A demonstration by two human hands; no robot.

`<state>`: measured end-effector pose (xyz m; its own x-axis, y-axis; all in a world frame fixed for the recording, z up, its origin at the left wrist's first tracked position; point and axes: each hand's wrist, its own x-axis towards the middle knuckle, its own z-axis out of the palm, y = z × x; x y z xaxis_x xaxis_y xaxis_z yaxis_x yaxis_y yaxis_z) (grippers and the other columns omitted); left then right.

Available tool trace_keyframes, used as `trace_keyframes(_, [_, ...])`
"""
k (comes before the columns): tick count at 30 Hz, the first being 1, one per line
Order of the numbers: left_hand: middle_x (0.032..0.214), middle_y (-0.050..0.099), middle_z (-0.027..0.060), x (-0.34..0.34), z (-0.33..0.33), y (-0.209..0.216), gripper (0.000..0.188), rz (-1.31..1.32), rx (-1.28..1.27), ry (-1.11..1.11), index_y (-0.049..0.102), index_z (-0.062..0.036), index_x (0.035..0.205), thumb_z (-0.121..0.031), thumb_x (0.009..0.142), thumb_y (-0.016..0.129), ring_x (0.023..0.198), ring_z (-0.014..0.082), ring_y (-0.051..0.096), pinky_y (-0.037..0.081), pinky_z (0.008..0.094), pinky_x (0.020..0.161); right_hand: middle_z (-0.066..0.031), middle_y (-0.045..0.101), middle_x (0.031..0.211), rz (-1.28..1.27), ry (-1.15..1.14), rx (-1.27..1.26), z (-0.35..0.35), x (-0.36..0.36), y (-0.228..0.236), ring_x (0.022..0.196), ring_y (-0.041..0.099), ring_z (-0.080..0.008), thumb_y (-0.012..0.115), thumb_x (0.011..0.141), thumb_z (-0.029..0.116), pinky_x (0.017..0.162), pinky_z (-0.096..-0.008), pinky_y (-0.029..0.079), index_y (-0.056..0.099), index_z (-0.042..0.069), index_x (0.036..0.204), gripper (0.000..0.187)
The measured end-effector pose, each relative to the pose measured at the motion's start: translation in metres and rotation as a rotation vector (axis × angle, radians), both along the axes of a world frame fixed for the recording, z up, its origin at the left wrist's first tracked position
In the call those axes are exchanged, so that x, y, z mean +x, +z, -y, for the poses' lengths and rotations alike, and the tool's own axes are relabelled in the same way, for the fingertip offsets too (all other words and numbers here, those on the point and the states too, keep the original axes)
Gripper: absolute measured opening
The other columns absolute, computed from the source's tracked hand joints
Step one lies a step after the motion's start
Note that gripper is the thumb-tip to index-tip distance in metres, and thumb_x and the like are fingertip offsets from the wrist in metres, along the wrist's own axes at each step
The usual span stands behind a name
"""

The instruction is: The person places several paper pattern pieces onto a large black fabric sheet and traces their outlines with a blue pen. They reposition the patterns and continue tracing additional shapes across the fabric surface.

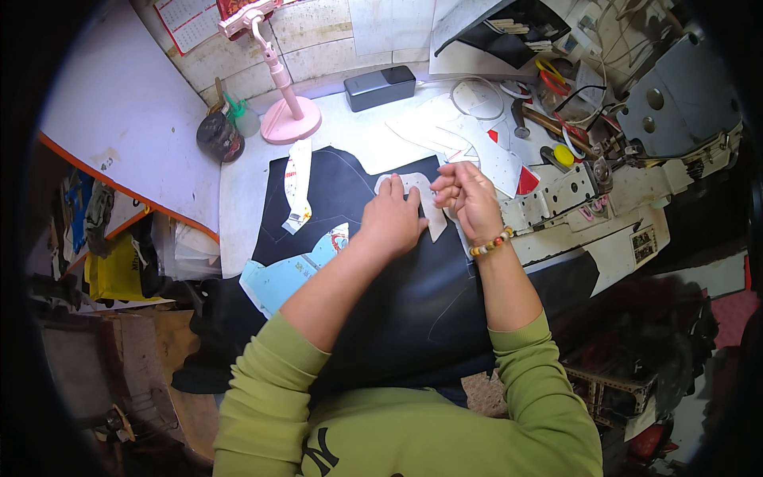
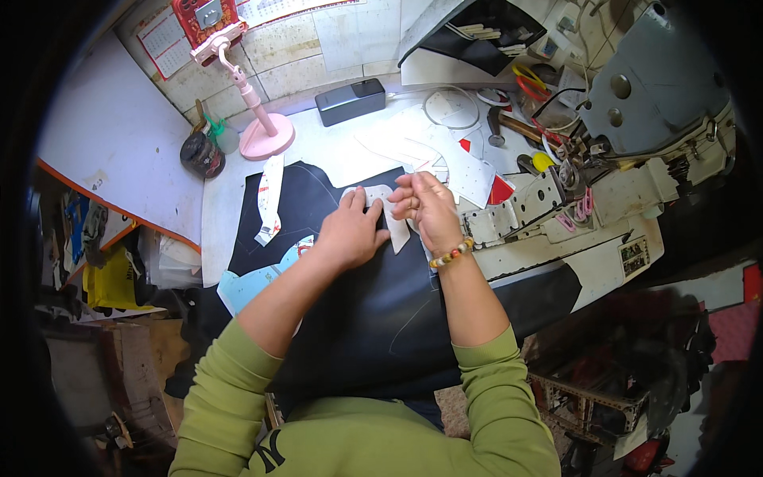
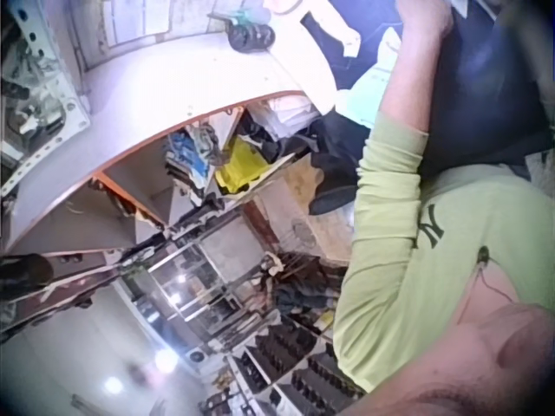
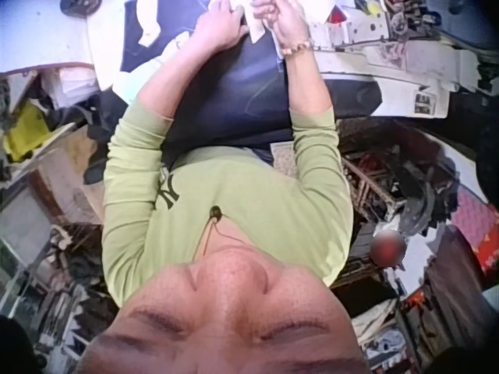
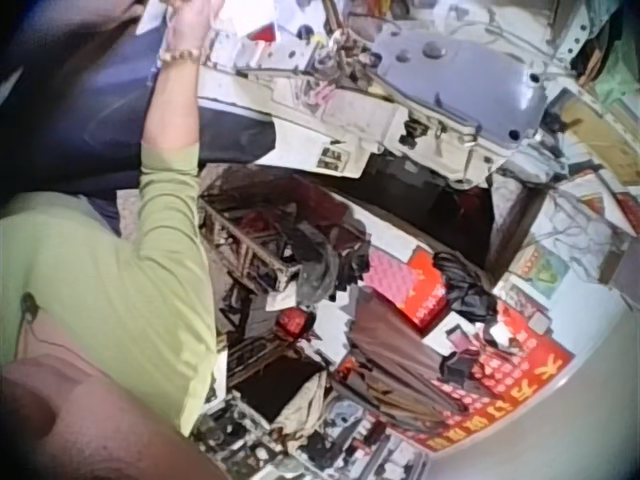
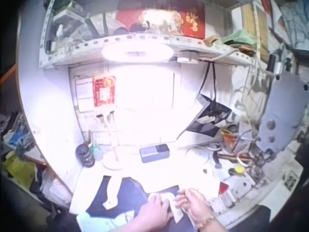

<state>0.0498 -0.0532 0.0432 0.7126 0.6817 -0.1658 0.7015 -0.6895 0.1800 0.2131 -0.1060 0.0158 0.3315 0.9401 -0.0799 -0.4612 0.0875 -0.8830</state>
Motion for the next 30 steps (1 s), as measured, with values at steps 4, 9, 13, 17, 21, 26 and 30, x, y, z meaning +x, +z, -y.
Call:
trace_keyframes(4, [0.145,0.046,0.0229,-0.020,-0.034,0.007,0.041,0.190,-0.161,-0.086,0.056,-0.0035,0.130,-0.021,0.093,0.058,0.134,0.0369,0.045,0.042,0.0430,0.108,-0.0080,0.065,0.093,0.449,0.135,-0.121,-0.001,-0.002,-0.004,0.077,0.065,-0.0104,0.049,0.104,0.013,0.073,-0.0238,0.056,0.058,-0.001,0.113,0.020])
trace_keyframes(9, [0.144,0.049,0.0211,-0.023,-0.022,-0.001,0.049,0.232,-0.041,-0.088,0.050,-0.0058,0.136,-0.025,0.093,0.061,0.133,0.0360,0.048,0.040,0.0426,0.110,-0.0067,0.064,0.092,0.593,0.142,-0.156,0.002,-0.003,-0.004,0.077,0.064,-0.0100,0.049,0.101,0.007,0.071,-0.0239,0.055,0.058,-0.002,0.111,0.016])
trace_keyframes(13, [0.149,0.035,0.0342,0.005,0.021,-0.018,0.074,0.039,0.235,0.011,0.042,-0.0023,0.146,-0.052,0.093,0.055,0.141,0.0455,0.033,0.031,0.0472,0.115,-0.0065,0.065,0.080,0.634,0.052,-0.148,0.001,-0.006,-0.009,0.069,0.063,-0.0109,0.048,0.098,0.005,0.065,-0.0261,0.054,0.060,-0.003,0.105,0.015])
trace_keyframes(17, [0.150,0.032,0.0370,0.010,0.027,-0.027,0.077,0.079,0.263,0.033,0.041,-0.0012,0.148,-0.055,0.094,0.052,0.141,0.0483,0.031,0.026,0.0508,0.116,-0.0067,0.066,0.077,0.615,0.049,-0.145,0.000,-0.005,-0.014,0.068,0.063,-0.0107,0.048,0.100,0.007,0.064,-0.0264,0.054,0.061,-0.002,0.106,0.017])
trace_keyframes(21, [0.149,0.033,0.0361,0.014,0.025,-0.030,0.077,0.074,0.254,-0.006,0.041,0.0046,0.145,-0.052,0.095,0.052,0.141,0.0474,0.032,0.029,0.0524,0.115,-0.0057,0.066,0.078,0.547,-0.001,-0.059,0.002,-0.007,-0.017,0.066,0.062,-0.0088,0.047,0.104,0.016,0.061,-0.0247,0.053,0.060,-0.003,0.116,0.026])
trace_keyframes(26, [0.149,0.034,0.0336,0.017,0.025,-0.030,0.077,0.081,0.228,-0.026,0.039,0.0098,0.143,-0.048,0.095,0.054,0.141,0.0469,0.031,0.030,0.0532,0.114,-0.0072,0.065,0.079,0.448,-0.098,-0.071,0.001,-0.008,-0.015,0.061,0.061,-0.0091,0.047,0.106,0.023,0.057,-0.0236,0.052,0.057,-0.003,0.127,0.034])
trace_keyframes(30, [0.151,0.034,0.0317,0.016,0.026,-0.032,0.076,0.113,0.236,-0.015,0.039,0.0097,0.143,-0.046,0.094,0.056,0.142,0.0468,0.030,0.029,0.0535,0.114,-0.0081,0.066,0.080,0.368,-0.135,-0.122,-0.001,-0.005,-0.013,0.062,0.062,-0.0097,0.045,0.107,0.029,0.057,-0.0238,0.052,0.056,-0.002,0.129,0.039])
